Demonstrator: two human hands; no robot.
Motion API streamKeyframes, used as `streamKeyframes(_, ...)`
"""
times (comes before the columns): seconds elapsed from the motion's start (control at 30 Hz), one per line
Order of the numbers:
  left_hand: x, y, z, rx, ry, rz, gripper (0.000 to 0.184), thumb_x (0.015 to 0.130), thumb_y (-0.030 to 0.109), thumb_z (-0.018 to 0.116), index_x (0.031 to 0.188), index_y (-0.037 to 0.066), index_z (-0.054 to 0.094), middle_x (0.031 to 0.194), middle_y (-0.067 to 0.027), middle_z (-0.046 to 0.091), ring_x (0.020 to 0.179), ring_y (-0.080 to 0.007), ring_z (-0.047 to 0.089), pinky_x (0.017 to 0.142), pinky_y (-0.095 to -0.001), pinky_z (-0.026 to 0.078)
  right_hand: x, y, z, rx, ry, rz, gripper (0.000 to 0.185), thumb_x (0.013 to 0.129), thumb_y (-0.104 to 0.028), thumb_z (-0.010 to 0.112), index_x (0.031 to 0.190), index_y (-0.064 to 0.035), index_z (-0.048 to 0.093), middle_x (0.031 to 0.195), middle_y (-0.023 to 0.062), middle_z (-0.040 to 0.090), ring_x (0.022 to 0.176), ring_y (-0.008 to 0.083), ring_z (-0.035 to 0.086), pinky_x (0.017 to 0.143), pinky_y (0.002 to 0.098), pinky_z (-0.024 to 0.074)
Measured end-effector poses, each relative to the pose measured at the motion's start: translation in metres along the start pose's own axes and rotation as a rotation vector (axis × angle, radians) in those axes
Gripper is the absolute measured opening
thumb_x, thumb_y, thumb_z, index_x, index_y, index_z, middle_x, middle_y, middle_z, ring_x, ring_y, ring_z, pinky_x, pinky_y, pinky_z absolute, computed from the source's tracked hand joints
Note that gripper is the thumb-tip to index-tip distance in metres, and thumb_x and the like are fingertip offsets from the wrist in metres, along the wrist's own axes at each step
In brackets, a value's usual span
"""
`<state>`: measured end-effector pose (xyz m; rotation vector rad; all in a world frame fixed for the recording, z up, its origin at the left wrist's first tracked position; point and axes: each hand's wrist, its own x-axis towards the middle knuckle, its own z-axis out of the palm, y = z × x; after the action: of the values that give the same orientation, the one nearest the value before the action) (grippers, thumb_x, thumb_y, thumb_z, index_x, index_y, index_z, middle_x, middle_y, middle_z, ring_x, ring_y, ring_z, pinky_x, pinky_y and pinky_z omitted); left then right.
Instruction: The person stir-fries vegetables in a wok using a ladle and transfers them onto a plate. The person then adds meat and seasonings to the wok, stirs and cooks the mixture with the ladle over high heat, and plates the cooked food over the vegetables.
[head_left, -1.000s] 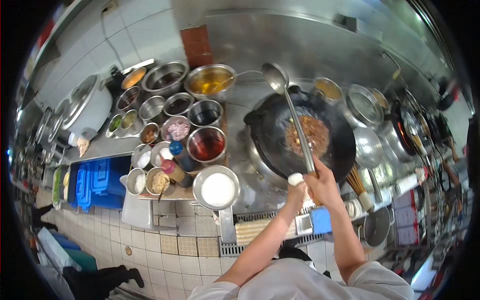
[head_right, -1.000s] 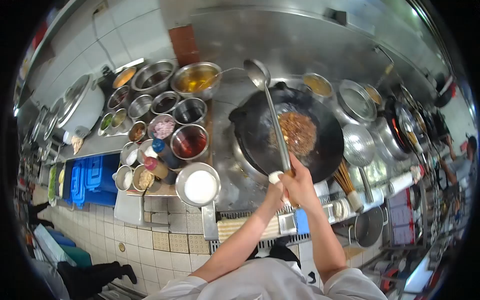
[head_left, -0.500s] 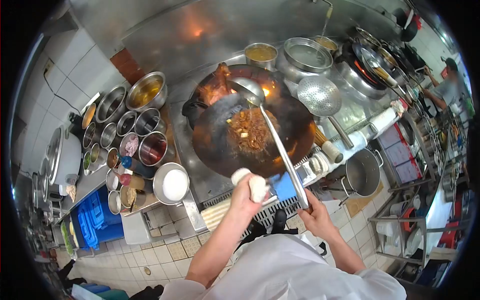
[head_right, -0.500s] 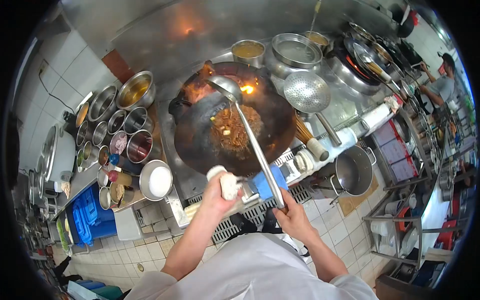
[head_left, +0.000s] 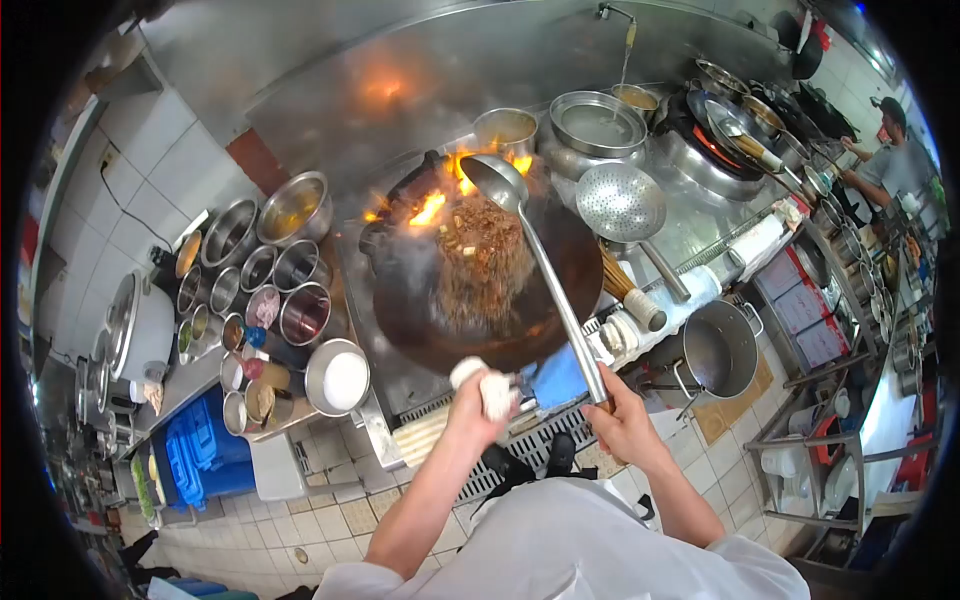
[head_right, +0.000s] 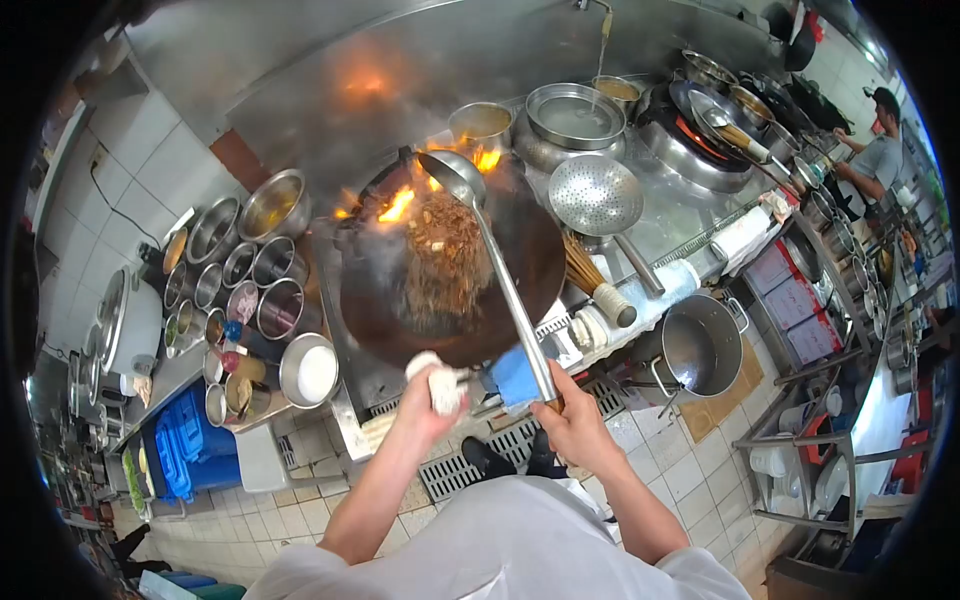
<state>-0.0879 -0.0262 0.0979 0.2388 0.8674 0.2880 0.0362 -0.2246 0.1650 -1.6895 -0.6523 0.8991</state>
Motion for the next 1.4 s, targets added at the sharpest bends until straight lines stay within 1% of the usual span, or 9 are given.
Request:
streamKeyframes(0.27,0.000,0.046,0.011,0.032,-0.001,0.047,0.011,0.086,0.022,0.050,0.087,0.011,0.052,0.083,-0.0153,0.056,0.079,-0.0330,0.062,0.046,-0.0328,0.047,0.027,-0.018,-0.007,0.061,0.021,0.101,0.054,0.086,-0.002,0.052,0.138,-0.0050,0.038,0.058,0.0012,0.049,0.039,0.0100,0.047,0.036,0.0260,0.0378)
streamKeyframes(0.5,-0.022,-0.053,-0.006,0.313,0.080,0.716,0.028,0.071,-0.003,0.058,0.099,-0.004,0.053,0.087,-0.0129,0.062,0.072,-0.0219,0.064,0.064,-0.0337,0.054,0.027,-0.006,0.013,0.337,-0.016,0.204,0.050,0.090,-0.007,0.050,0.137,-0.0058,0.035,0.061,0.0016,0.049,0.041,0.0108,0.047,0.035,0.0281,0.0390)
streamKeyframes(0.57,-0.016,-0.042,-0.015,0.351,0.306,0.636,0.028,0.071,-0.003,0.058,0.099,-0.003,0.054,0.084,-0.0129,0.063,0.069,-0.0229,0.065,0.061,-0.0333,0.054,0.018,-0.025,0.021,0.526,-0.103,0.265,0.041,0.092,-0.012,0.051,0.131,-0.0064,0.039,0.062,0.0008,0.046,0.041,0.0105,0.045,0.034,0.0254,0.0378)
streamKeyframes(0.67,-0.030,0.004,-0.028,0.308,0.147,0.362,0.019,0.077,0.012,0.056,0.092,0.000,0.055,0.078,-0.0201,0.065,0.057,-0.0263,0.063,0.043,-0.0329,0.049,0.038,-0.018,0.017,0.770,-0.301,0.341,0.012,0.091,-0.012,0.053,0.100,-0.0115,0.045,0.065,-0.0002,0.048,0.043,0.0086,0.045,0.033,0.0249,0.0376)
streamKeyframes(0.77,-0.052,0.005,-0.039,0.183,0.137,0.228,0.019,0.078,0.016,0.056,0.090,0.001,0.055,0.078,-0.0222,0.065,0.055,-0.0265,0.062,0.040,-0.0322,0.047,0.034,-0.004,0.006,1.244,-0.475,0.586,0.009,0.092,-0.011,0.052,0.099,-0.0132,0.047,0.066,-0.0009,0.048,0.043,0.0066,0.042,0.032,0.0235,0.0351)
streamKeyframes(1.03,-0.063,-0.001,-0.076,0.122,0.021,0.130,0.020,0.080,0.016,0.061,0.096,0.012,0.049,0.082,-0.0122,0.065,0.070,-0.0286,0.067,0.044,-0.0371,0.049,-0.053,0.028,-0.002,1.589,-0.748,0.402,0.039,0.097,-0.017,0.043,0.135,-0.0128,0.039,0.065,-0.0008,0.043,0.041,0.0067,0.040,0.031,0.0227,0.0339)
streamKeyframes(1.1,-0.050,0.010,-0.102,0.203,-0.015,0.035,0.018,0.079,0.013,0.060,0.094,0.011,0.050,0.080,-0.0118,0.064,0.071,-0.0293,0.067,0.044,-0.0379,0.049,-0.074,0.040,0.033,1.756,-0.706,0.393,0.039,0.097,-0.015,0.043,0.135,-0.0137,0.039,0.065,-0.0002,0.041,0.041,0.0075,0.039,0.031,0.0233,0.0339)
streamKeyframes(1.17,-0.039,0.032,-0.117,0.280,-0.063,0.020,0.012,0.077,0.009,0.059,0.087,0.009,0.051,0.075,-0.0117,0.063,0.069,-0.0294,0.066,0.045,-0.0377,0.048,-0.096,0.025,0.087,1.270,-0.323,0.326,0.039,0.096,-0.013,0.043,0.135,-0.0154,0.039,0.065,0.0000,0.041,0.040,0.0080,0.038,0.031,0.0238,0.0344)
streamKeyframes(1.4,-0.112,0.058,-0.120,0.456,-0.114,0.023,0.019,0.079,0.010,0.057,0.095,0.002,0.052,0.073,-0.0150,0.063,0.063,-0.0278,0.066,0.041,-0.0365,0.048,-0.199,0.037,0.162,1.589,-0.183,0.190,0.046,0.094,-0.007,0.043,0.138,-0.0147,0.037,0.064,0.0008,0.039,0.039,0.0073,0.037,0.030,0.0242,0.0352)
